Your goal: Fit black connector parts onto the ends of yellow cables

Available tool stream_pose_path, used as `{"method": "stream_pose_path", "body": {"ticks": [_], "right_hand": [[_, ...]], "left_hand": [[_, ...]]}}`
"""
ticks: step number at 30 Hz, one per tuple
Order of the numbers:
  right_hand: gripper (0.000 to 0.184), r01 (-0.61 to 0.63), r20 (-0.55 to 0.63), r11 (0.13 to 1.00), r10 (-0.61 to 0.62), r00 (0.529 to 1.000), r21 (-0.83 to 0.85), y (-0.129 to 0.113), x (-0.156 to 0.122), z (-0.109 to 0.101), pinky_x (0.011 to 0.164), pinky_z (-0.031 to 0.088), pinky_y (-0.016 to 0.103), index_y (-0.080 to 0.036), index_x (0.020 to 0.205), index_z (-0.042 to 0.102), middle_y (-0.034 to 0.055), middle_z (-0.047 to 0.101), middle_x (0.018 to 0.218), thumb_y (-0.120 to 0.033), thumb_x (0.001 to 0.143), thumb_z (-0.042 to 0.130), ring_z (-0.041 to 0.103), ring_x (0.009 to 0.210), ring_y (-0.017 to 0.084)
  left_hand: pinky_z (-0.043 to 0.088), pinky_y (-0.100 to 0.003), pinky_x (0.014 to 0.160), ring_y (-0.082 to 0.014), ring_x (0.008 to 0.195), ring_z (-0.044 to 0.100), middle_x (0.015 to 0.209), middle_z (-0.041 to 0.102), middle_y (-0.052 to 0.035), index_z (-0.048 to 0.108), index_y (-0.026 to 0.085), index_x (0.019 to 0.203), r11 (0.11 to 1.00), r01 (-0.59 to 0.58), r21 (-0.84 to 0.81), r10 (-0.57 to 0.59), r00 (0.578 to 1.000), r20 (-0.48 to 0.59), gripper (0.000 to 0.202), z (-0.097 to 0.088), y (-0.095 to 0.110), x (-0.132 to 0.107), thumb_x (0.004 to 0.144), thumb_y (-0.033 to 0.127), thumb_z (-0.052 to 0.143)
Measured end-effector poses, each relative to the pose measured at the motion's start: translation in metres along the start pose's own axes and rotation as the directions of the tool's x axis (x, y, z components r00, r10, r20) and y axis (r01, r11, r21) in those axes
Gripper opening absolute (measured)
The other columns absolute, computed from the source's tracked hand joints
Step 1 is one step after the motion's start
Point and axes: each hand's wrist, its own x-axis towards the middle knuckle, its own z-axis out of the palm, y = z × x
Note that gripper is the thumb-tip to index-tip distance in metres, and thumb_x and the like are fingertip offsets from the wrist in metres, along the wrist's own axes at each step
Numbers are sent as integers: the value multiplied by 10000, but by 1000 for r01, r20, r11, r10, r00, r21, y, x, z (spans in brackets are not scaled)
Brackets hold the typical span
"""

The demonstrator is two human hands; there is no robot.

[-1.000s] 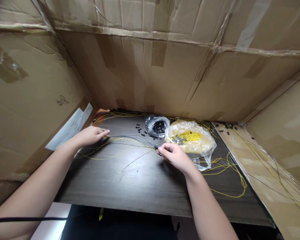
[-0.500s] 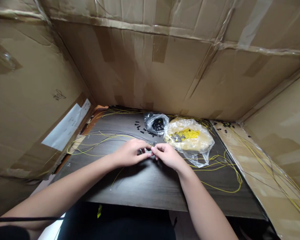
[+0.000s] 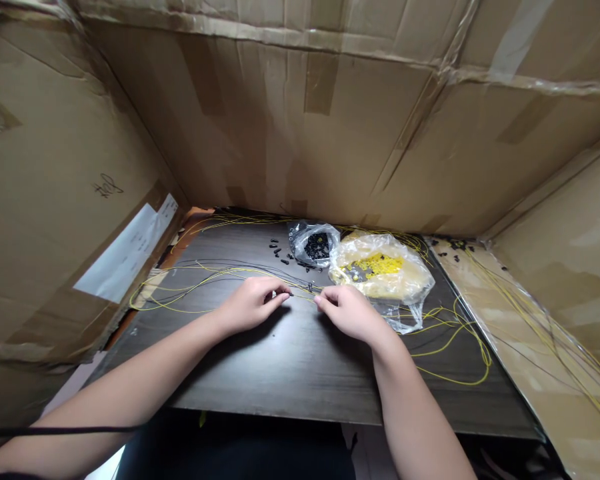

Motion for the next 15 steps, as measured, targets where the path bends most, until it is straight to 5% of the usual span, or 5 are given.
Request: {"method": "stream_pose_path", "body": {"ticks": [6,10,12,15], "right_hand": [[298,14,-125,995,-2,992,95,-19,0,15,651,448,281,-211,1096,684,21,705,811,-434,914,605,609,646,160],[218,139,-188,985,-117,975,106,-30,1,31,643,403,268,-201,874,683,-1,645,726,-377,944,575,552,651,142],[255,167,-214,974,-132,968,154,-31,1,33,601,361,259,-192,808,644,-16,575,665,-373,961,548,485,612,128],[294,172,-244,929,-92,965,327,-28,0,32,556,327,250,-188,825,620,-16,526,662,-430,968,536,434,596,125]], "left_hand": [[444,-260,713,-146,748,619,872,734,-38,733,176,952,995,15,-97,-18,999,-28,173,6,5,-2,922,264,587],[417,-236,635,-127,664,585,772,714,-35,758,161,892,925,144,-350,-135,990,50,220,2,6,2,878,349,645],[382,-226,556,-108,581,549,760,714,-60,761,133,874,792,249,-557,-192,968,160,355,-5,0,5,864,470,649],[323,-222,467,-86,507,501,854,727,-120,756,105,964,456,338,-823,-264,935,237,608,-13,-12,9,859,666,547]]}}
